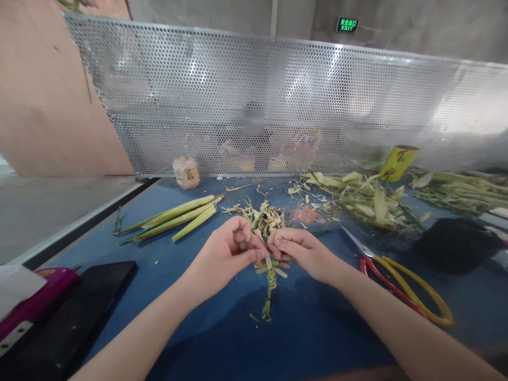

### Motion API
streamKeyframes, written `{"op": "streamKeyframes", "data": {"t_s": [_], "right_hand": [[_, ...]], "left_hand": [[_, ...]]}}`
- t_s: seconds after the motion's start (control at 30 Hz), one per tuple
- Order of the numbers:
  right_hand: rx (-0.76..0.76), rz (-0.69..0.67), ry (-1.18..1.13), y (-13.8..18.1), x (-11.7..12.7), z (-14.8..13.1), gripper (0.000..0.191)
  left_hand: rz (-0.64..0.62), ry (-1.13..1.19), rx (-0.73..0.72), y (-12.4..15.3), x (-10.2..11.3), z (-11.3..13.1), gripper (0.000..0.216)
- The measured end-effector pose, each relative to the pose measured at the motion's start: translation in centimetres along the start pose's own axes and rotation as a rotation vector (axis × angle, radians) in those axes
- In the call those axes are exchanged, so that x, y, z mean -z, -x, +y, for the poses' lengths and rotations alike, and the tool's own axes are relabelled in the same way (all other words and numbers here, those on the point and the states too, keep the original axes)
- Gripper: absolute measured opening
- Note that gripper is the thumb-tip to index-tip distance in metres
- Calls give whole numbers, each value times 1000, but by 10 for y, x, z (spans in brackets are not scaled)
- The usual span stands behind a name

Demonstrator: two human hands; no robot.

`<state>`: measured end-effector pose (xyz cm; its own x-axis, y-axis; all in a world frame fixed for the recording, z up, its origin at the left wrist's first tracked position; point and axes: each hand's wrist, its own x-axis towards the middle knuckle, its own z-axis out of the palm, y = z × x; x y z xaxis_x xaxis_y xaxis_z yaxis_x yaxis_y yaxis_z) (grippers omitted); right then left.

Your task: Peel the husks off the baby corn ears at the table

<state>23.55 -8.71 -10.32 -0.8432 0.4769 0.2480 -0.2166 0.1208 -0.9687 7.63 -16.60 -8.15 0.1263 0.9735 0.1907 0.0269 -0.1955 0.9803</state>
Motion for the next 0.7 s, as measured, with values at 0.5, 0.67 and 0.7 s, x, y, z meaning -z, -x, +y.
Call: {"op": "streamKeyframes", "data": {"t_s": [0.5, 0.67, 0.7], "right_hand": [[-84, 46, 332, 2, 3, -6, 20], [-103, 48, 294, 2, 2, -7, 19], [-105, 50, 292, 2, 2, -7, 19]], "left_hand": [[-50, -70, 76, 0, -4, -3, 32], [-51, -67, 54, 1, -2, -3, 32], [-53, -66, 54, 1, -2, -2, 32]]}}
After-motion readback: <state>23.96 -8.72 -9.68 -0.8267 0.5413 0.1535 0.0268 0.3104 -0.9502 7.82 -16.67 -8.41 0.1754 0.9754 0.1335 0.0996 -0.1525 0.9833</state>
